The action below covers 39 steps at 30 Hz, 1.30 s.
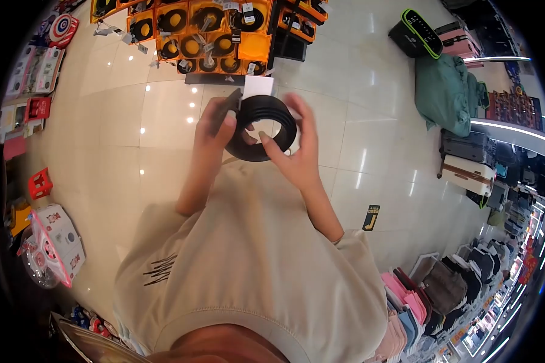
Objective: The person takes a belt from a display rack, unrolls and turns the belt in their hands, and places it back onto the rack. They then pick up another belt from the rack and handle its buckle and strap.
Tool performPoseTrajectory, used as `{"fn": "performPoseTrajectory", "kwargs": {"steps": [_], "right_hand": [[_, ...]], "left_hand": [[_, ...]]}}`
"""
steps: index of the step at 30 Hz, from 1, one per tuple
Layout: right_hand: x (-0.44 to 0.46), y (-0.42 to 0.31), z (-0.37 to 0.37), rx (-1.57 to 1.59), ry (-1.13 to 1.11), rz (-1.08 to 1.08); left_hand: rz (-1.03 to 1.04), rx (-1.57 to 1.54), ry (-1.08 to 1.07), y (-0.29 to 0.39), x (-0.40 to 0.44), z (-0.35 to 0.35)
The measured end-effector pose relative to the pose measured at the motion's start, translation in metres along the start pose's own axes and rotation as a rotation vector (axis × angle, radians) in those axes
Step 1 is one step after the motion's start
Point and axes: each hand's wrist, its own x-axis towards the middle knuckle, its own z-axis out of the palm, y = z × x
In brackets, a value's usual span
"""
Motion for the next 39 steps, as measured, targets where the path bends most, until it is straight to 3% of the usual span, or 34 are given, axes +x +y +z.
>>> {"fn": "performPoseTrajectory", "kwargs": {"steps": [1, 4, 5, 8, 10, 12, 13, 15, 21, 24, 27, 30, 31, 34, 36, 38, 39], "right_hand": [[-0.001, -0.005, 0.008, 0.282, -0.006, 0.206], [-0.009, 0.02, 0.003, 0.625, -0.077, 0.508], [-0.01, 0.026, 0.007, 0.75, -0.032, 0.552], [-0.014, 0.042, 0.014, 0.962, 0.095, 0.945], [-0.023, 0.064, 0.017, 1.098, 0.0, 1.003], [-0.031, 0.078, 0.02, 1.304, -0.111, 1.101], [-0.035, 0.081, 0.02, 1.334, -0.139, 1.149], [-0.041, 0.082, 0.021, 1.392, -0.2, 1.243], [-0.031, 0.062, 0.023, 1.53, -0.454, 1.276], [-0.032, 0.067, 0.034, 1.615, -0.426, 1.3], [-0.034, 0.066, 0.055, 1.759, -0.173, 1.341], [-0.033, 0.074, 0.066, 1.797, -0.122, 1.402], [-0.037, 0.079, 0.07, 1.637, -0.176, 1.207], [-0.027, 0.089, 0.068, 1.563, 0.063, 1.305], [-0.023, 0.086, 0.061, 1.541, -0.05, 1.338], [-0.023, 0.073, 0.06, 1.504, -0.242, 1.365], [-0.021, 0.066, 0.063, 1.398, -0.277, 1.487]], "left_hand": [[-0.001, 0.043, -0.022, -0.004, -0.002, -0.002], [0.25, 0.593, -0.074, 0.005, -0.003, -0.002], [0.292, 0.753, -0.02, 0.011, -0.003, 0.0], [0.229, 0.846, 0.215, 0.019, -0.004, 0.0], [0.411, 0.816, 0.329, 0.007, 0.001, -0.014], [0.394, 0.654, 0.345, 0.004, 0.003, -0.023], [0.504, 0.491, 0.314, 0.001, 0.008, -0.02], [0.509, 0.443, 0.311, 0.003, 0.006, -0.009], [0.551, 0.4, 0.262, 0.002, 0.01, 0.015], [0.617, 0.211, 0.254, -0.002, 0.013, 0.017], [0.609, 0.21, 0.329, -0.006, 0.015, 0.015], [0.58, 0.167, 0.385, -0.005, 0.013, 0.025], [0.559, 0.146, 0.402, -0.004, 0.01, 0.027], [0.569, 0.003, 0.481, 0.003, 0.006, 0.027], [0.646, -0.011, 0.565, 0.003, 0.009, 0.019], [0.574, -0.047, 0.53, 0.007, 0.004, 0.015], [0.59, -0.067, 0.546, 0.006, 0.002, 0.017]]}}
